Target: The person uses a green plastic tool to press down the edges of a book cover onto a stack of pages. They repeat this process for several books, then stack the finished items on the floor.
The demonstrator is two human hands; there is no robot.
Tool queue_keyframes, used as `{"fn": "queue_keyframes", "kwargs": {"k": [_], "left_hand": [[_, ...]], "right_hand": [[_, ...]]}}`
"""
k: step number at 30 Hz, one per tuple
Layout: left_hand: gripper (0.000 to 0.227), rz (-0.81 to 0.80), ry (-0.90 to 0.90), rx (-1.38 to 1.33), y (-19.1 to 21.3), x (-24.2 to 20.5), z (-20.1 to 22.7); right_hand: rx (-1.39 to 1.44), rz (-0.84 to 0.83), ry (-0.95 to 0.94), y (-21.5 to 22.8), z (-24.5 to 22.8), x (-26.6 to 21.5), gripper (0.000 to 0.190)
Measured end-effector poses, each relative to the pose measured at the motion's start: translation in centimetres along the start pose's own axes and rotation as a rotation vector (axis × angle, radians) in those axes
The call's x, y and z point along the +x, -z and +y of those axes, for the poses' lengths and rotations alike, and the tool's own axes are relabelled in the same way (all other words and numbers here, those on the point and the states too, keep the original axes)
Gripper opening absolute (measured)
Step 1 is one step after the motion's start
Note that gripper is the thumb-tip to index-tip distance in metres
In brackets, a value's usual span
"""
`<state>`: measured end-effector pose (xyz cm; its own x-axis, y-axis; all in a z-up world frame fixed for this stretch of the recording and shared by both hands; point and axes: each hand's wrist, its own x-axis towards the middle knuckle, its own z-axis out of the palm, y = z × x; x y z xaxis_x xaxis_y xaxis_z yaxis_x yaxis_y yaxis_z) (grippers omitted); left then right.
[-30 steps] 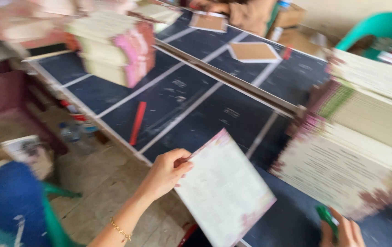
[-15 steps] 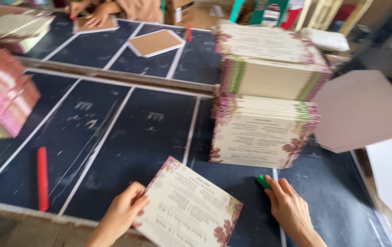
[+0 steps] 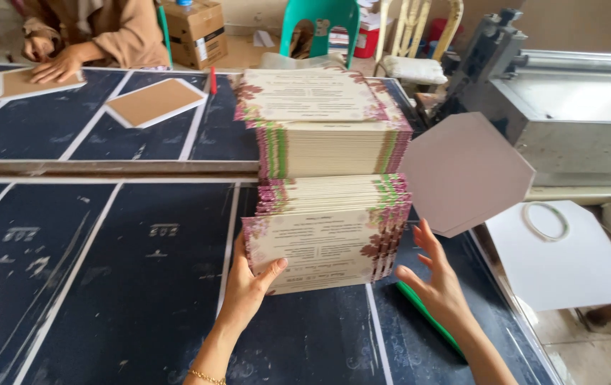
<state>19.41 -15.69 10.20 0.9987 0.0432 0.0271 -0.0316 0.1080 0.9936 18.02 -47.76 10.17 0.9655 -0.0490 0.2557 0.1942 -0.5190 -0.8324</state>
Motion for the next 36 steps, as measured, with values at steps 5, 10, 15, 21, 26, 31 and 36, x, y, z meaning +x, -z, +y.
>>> {"fn": "queue_keyframes", "kwargs": {"k": [5,10,15,21,26,31,36], "left_hand": [[0.092,-0.102,0.156,-0.144,-1.9,0.4,0.3],[0.090,-0.022,0.145,-0.149,-1.1,0.4,-0.9],[0.088,-0.028,0.191,0.020,0.1,-2.6,0.2],[0.119,-0.120,0.135,-0.120,4.6,-5.2,1.9],[0.138,-0.229,-0.230,-0.060,3.4,-5.6,1.3],[0.118,-0.046,-0.459,-0.153,1.4,-6.9,1.1],[0.142,-0.206,-0.366,-0.142,2.3,-7.1,1.3]], "right_hand": [[0.578,-0.099,-0.198,-4.2,-3.1,2.6,0.108],[0.640,0.071,-0.374,-5.2,-2.0,2.3,0.094],[0.753,0.015,-0.384,-4.0,-3.0,1.0,0.071],[0.817,-0.163,-0.092,-2.9,-5.7,-0.4,0.132],[0.733,-0.208,0.080,-4.5,-6.6,-1.0,0.145],[0.859,-0.247,0.118,-4.3,-4.8,-0.7,0.144],[0.718,-0.367,0.263,-2.4,-10.8,0.5,0.110]]}}
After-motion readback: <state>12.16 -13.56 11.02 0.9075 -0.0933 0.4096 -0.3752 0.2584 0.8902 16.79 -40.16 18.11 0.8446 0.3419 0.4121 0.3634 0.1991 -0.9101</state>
